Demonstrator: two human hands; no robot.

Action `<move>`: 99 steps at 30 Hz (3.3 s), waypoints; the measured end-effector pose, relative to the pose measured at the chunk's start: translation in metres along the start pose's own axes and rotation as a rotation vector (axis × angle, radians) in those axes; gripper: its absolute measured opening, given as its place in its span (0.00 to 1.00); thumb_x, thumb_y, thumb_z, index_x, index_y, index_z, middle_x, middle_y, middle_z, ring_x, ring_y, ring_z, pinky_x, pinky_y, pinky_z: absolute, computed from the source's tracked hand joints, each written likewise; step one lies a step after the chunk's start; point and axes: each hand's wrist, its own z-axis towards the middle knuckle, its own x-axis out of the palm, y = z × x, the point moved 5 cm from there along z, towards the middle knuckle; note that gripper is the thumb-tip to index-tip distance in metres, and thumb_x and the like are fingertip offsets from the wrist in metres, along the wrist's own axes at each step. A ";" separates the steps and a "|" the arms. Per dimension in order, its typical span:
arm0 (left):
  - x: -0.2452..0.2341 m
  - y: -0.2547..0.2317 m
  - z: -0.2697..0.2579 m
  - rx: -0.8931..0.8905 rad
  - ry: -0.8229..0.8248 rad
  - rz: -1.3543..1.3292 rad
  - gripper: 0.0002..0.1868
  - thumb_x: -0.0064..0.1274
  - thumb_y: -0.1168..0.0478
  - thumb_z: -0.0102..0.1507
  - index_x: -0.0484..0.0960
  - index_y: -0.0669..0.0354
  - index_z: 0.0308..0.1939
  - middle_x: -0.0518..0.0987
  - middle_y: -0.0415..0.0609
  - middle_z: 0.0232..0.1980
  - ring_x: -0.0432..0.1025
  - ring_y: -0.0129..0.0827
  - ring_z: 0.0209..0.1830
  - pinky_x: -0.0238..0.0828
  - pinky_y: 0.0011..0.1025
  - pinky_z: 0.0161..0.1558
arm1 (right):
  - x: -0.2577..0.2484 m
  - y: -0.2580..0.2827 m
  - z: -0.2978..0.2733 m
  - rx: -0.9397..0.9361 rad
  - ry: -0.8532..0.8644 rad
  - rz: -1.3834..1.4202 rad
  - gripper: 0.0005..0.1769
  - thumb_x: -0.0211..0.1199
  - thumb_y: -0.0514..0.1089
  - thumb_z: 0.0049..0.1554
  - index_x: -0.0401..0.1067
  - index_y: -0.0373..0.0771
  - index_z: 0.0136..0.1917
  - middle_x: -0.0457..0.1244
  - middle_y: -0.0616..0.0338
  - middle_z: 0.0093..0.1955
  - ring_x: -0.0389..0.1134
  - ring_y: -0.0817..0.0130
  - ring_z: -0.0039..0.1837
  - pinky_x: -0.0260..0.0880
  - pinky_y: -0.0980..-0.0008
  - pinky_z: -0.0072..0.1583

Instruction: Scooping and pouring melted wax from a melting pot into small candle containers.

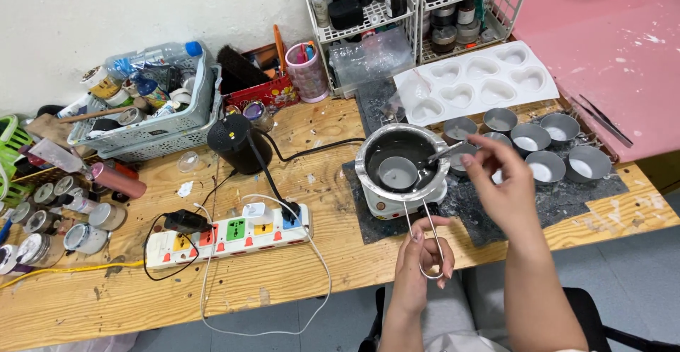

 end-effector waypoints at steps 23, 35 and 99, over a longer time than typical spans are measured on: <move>-0.002 0.000 -0.002 -0.015 -0.001 -0.049 0.31 0.30 0.39 0.76 0.70 0.65 0.63 0.70 0.45 0.25 0.63 0.23 0.21 0.57 0.21 0.22 | 0.030 0.005 0.001 0.028 -0.125 0.115 0.06 0.61 0.34 0.66 0.77 0.32 0.55 0.70 0.60 0.42 0.70 0.80 0.43 0.68 0.80 0.45; 0.000 -0.001 -0.002 -0.004 0.012 -0.037 0.32 0.28 0.39 0.76 0.69 0.66 0.63 0.71 0.46 0.25 0.63 0.24 0.22 0.58 0.21 0.23 | 0.017 0.020 0.010 0.042 -0.201 0.230 0.06 0.59 0.34 0.70 0.76 0.31 0.57 0.69 0.60 0.45 0.65 0.82 0.43 0.62 0.82 0.43; -0.002 0.005 -0.002 -0.003 -0.012 -0.023 0.29 0.29 0.42 0.75 0.69 0.64 0.62 0.71 0.46 0.24 0.61 0.23 0.19 0.56 0.21 0.22 | 0.013 0.072 0.000 -0.422 0.122 -0.198 0.12 0.70 0.31 0.52 0.77 0.36 0.50 0.68 0.55 0.41 0.67 0.64 0.43 0.67 0.67 0.42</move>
